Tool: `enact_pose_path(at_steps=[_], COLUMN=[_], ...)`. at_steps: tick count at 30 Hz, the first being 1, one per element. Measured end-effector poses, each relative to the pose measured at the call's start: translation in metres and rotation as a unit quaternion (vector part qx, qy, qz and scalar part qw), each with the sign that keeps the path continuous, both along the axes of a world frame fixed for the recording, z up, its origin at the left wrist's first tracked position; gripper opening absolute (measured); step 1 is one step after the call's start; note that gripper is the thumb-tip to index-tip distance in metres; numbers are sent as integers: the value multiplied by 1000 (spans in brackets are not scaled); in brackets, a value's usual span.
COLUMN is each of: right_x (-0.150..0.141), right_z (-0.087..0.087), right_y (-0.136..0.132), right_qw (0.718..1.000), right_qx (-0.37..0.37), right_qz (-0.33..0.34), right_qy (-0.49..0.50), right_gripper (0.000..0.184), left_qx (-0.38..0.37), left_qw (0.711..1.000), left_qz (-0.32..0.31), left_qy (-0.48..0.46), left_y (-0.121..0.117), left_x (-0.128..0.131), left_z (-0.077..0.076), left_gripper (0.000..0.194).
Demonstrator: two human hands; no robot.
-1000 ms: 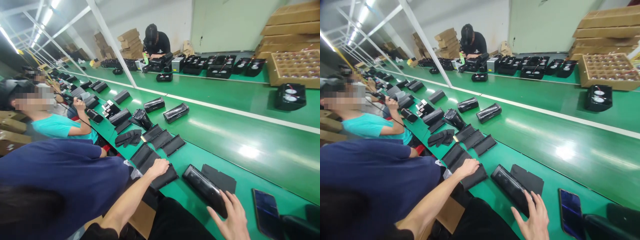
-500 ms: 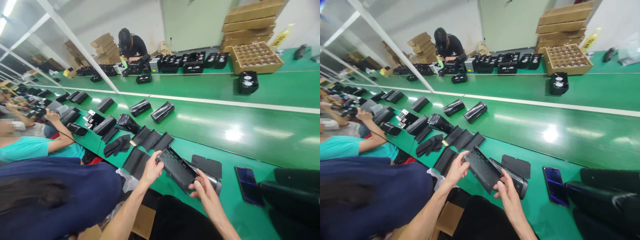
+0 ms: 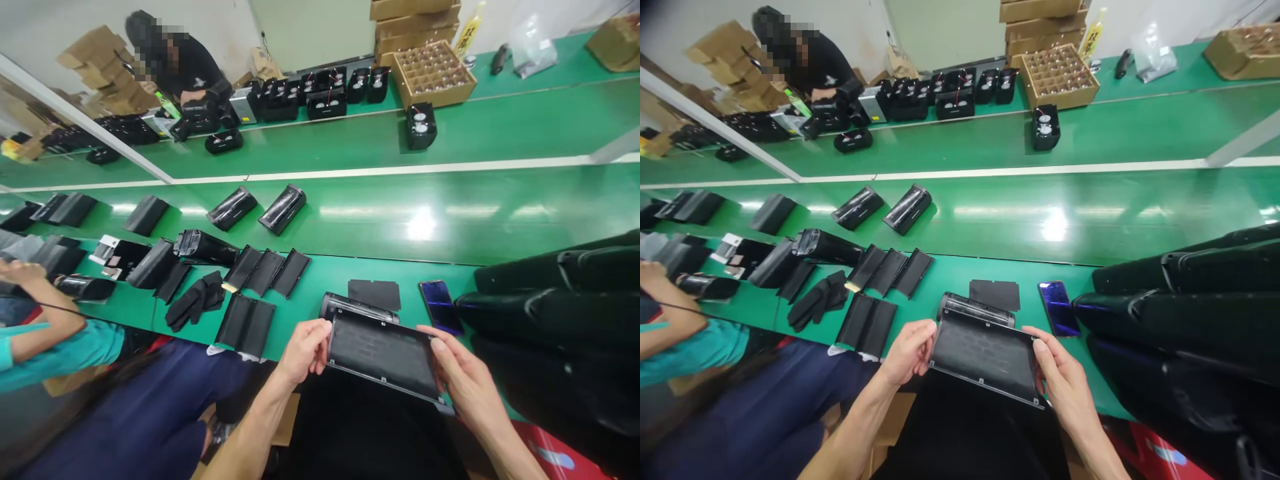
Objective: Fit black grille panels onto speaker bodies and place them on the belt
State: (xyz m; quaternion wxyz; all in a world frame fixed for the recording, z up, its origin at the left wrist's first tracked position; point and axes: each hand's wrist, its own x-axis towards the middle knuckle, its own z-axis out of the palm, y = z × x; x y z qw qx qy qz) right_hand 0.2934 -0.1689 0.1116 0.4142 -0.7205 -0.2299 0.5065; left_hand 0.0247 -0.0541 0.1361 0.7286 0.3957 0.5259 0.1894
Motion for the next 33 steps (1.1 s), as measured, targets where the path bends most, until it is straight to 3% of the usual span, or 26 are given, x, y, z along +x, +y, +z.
enact_pose_path(at_steps=[4,15,33], right_x=[4,2,-4], right_z=[5,3,-5], right_y=[-3,1,-3], right_qw=[999,997,987], right_qx=[-30,-28,-37], right_qz=[-15,-22,-52], right_qy=[22,66,148], right_gripper=[67,61,57], left_qx=[20,69,44], left_qw=[999,987,989], left_qz=[-36,-85,-70], left_qy=[31,115,120], left_y=[1,2,0], left_x=[4,7,5], left_z=[-3,1,-6], left_gripper=[54,54,63])
